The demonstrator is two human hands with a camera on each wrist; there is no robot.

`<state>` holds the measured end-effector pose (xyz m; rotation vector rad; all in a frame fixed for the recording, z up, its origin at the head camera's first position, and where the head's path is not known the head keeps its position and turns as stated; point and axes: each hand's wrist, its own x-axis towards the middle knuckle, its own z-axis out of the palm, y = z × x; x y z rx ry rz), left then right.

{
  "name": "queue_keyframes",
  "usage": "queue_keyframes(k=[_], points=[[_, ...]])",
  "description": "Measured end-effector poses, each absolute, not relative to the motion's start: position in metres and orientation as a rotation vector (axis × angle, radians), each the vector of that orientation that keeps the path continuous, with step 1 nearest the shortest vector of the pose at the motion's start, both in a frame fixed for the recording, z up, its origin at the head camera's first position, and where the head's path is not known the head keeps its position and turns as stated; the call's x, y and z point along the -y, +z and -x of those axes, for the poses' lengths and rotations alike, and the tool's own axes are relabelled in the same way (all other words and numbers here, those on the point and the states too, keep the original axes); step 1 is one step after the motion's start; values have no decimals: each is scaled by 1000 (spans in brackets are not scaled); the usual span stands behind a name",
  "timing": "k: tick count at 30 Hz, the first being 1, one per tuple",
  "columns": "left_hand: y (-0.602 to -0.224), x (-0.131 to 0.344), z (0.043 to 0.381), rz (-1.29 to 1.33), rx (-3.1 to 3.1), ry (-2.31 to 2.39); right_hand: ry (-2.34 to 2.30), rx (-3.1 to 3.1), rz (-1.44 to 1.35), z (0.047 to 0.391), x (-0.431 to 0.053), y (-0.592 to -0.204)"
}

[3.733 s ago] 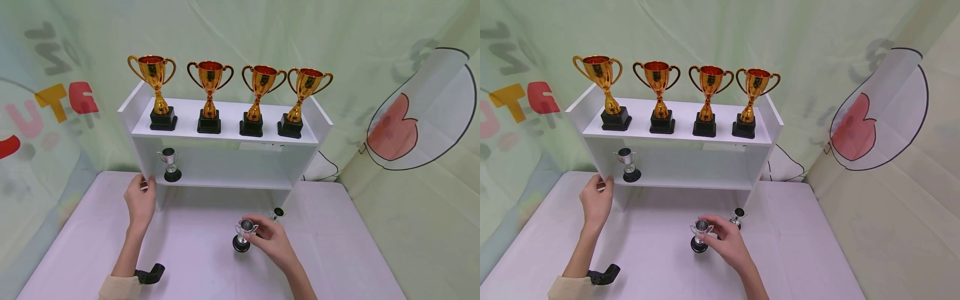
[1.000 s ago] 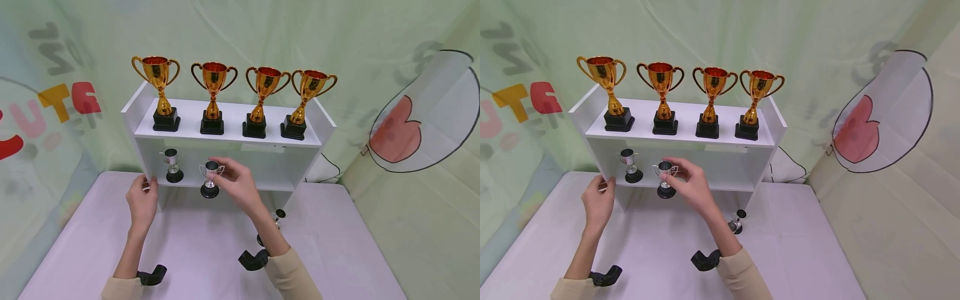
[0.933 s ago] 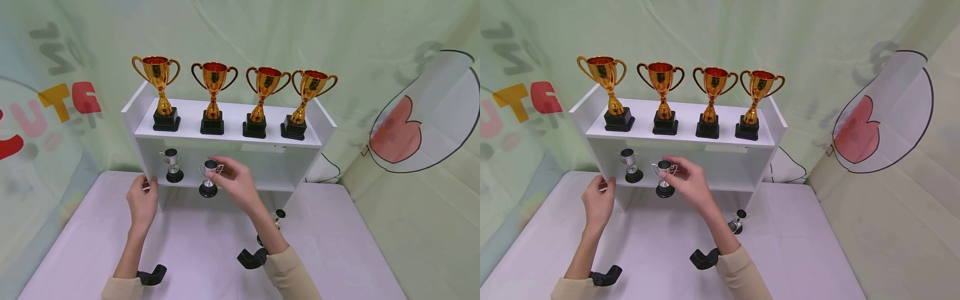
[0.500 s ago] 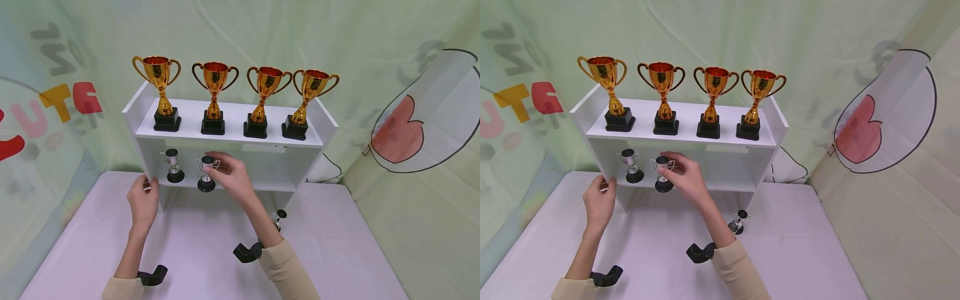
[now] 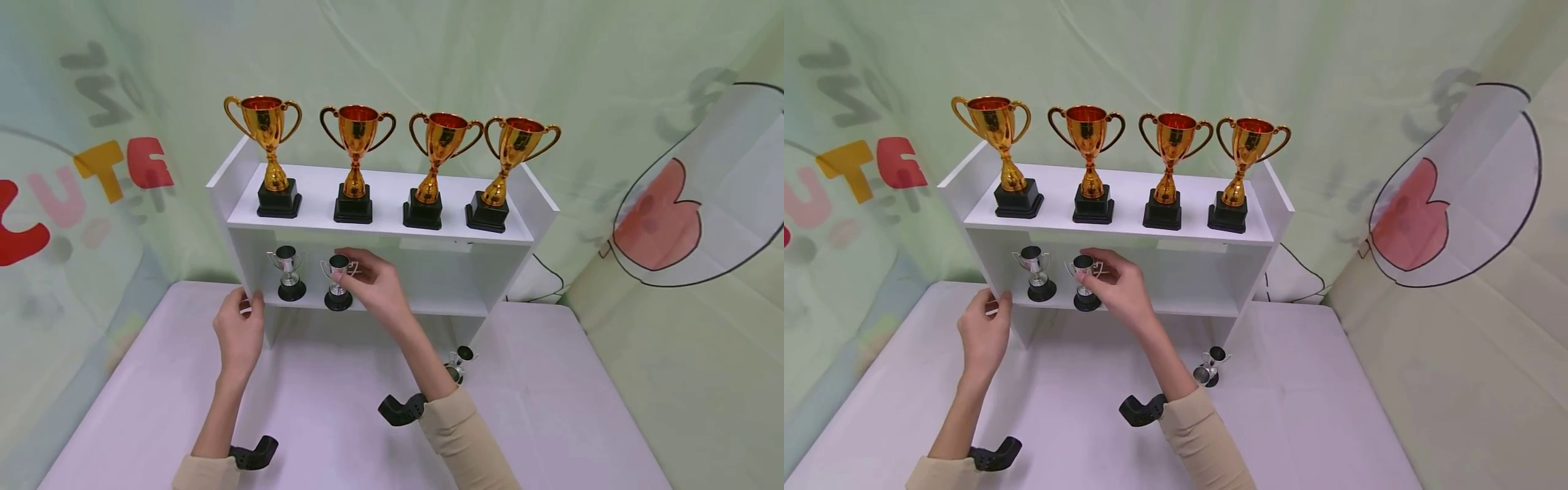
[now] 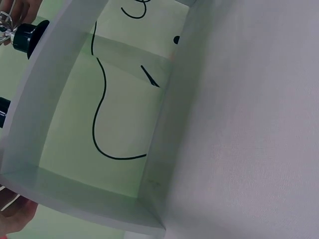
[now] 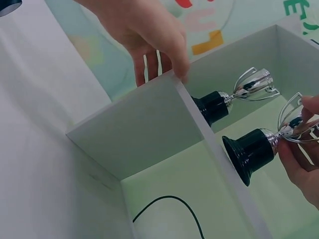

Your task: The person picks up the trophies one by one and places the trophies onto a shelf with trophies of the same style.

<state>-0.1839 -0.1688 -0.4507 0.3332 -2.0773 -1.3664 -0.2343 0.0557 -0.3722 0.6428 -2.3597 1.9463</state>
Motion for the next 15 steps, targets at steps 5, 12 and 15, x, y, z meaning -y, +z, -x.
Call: queue_keyframes(k=[5,12,15], points=[[-451,168,184,-314,2075,-1366,1944,2365,-630,237,-55,-376],[-451,169,184,-315,2072,-1352,1951,2361,-621,239,-54,-377],[-451,169,183,-315,2073,-1349,1954,2369,-613,239,-53,-377]])
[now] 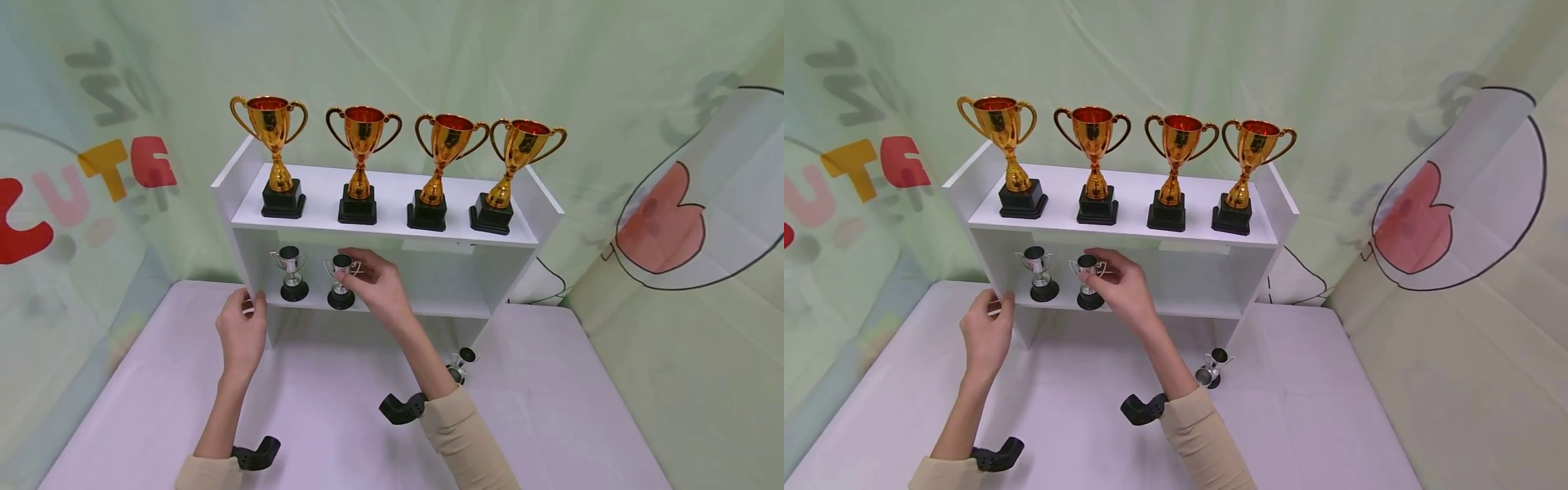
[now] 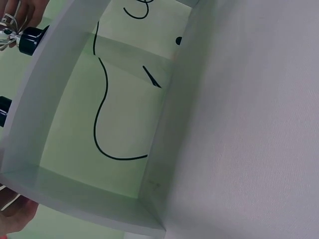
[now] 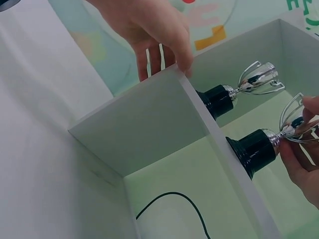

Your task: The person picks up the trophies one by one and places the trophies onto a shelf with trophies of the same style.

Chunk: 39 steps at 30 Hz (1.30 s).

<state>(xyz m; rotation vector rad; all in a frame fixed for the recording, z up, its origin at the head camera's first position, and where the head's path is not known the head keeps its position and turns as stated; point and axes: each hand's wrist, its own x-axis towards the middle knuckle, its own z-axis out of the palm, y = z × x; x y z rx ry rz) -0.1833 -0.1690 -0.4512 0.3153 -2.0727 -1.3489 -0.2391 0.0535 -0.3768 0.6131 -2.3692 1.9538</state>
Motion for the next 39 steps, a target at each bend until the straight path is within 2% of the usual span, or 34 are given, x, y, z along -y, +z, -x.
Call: queue_keyframes(k=[22,39], points=[[-451,170,182,-334,2092,-1371,1991,2354,-638,236,-69,-384],[-451,167,184,-356,2063,-1363,2019,2254,-665,212,-109,-386]])
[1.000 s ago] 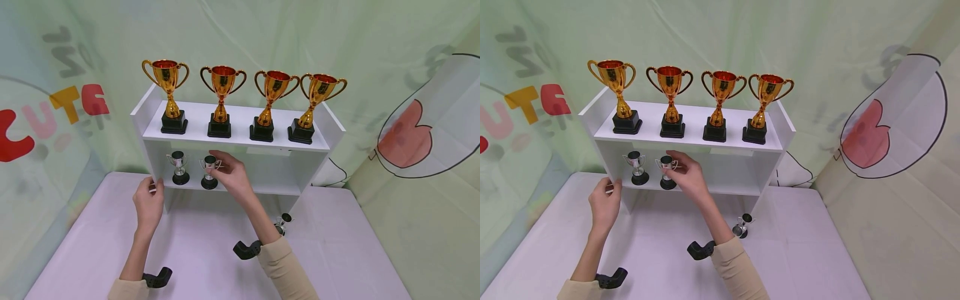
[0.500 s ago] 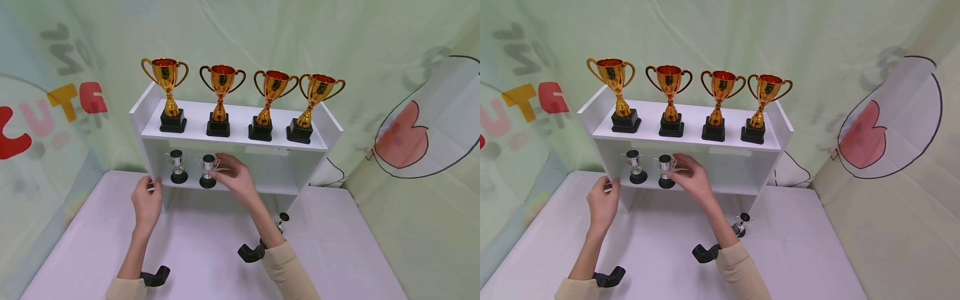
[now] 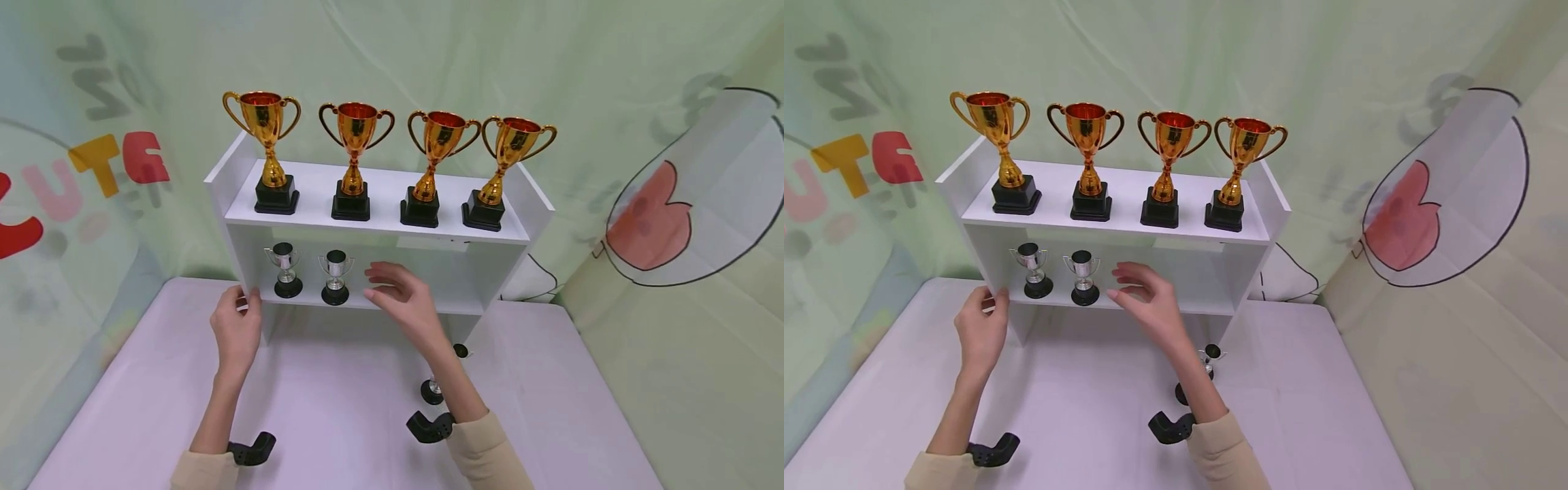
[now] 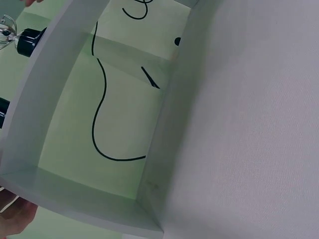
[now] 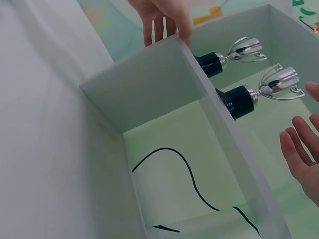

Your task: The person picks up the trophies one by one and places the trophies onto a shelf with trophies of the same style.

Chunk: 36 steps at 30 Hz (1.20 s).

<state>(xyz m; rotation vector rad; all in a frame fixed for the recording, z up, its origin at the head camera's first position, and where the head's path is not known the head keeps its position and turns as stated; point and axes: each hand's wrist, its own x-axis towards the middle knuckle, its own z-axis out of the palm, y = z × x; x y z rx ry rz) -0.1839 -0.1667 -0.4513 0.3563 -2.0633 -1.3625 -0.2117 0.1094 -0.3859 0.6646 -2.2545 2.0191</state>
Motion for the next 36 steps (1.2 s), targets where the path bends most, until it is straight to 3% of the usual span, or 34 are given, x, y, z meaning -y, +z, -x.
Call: queue_keyframes(k=[36], points=[[-448,166,182,-356,2080,-1378,1604,2367,-681,139,-190,-430]])
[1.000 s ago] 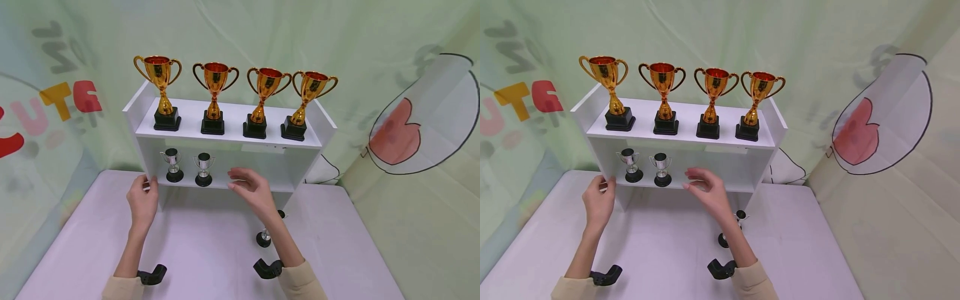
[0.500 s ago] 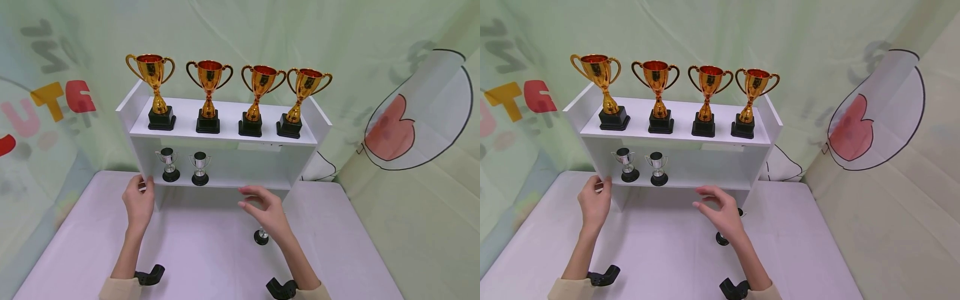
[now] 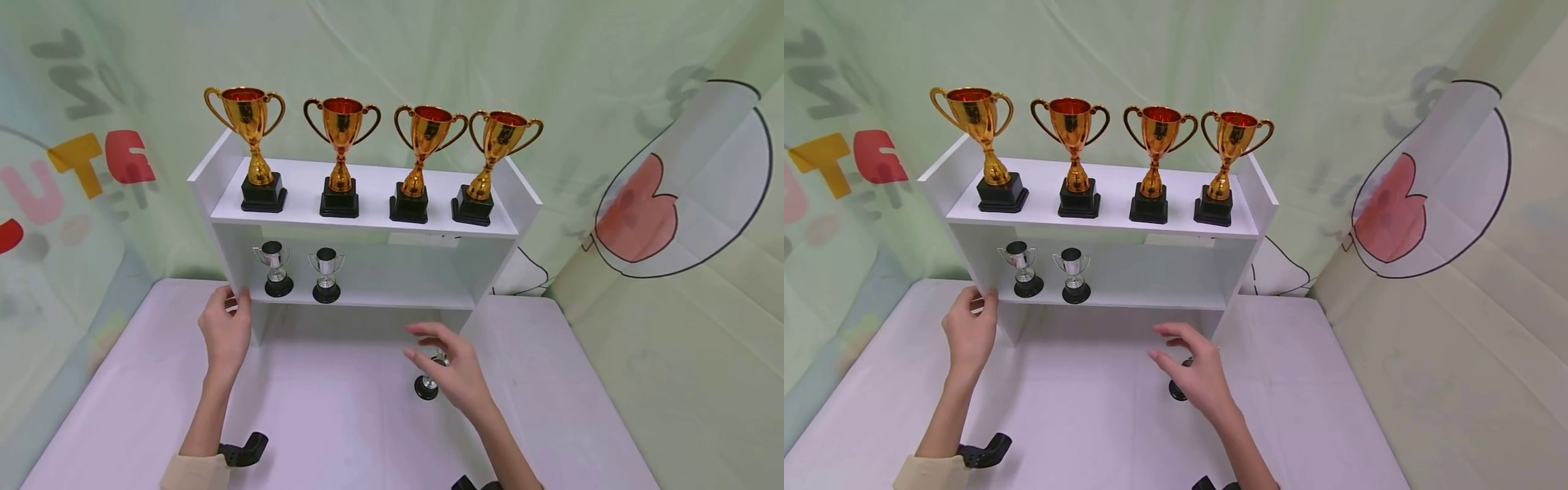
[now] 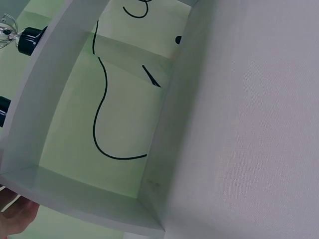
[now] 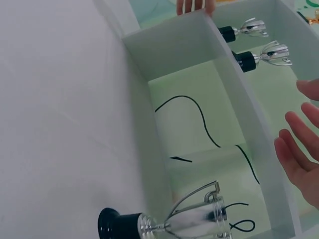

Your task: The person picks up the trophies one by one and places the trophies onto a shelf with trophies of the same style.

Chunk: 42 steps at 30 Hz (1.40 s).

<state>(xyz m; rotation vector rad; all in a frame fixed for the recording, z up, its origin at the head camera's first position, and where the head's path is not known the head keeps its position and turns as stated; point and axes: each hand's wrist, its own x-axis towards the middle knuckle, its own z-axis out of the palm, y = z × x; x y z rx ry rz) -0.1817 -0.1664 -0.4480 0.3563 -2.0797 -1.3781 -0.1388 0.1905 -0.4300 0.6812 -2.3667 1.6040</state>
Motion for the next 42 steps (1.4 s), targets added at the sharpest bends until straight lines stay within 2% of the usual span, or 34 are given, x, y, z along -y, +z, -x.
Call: queue_keyframes(k=[23,42], points=[[-448,166,179,-346,2081,-1367,1127,2273,-627,119,-210,-460],[-451,167,182,-327,2071,-1362,1099,2336,-511,116,-216,-478]])
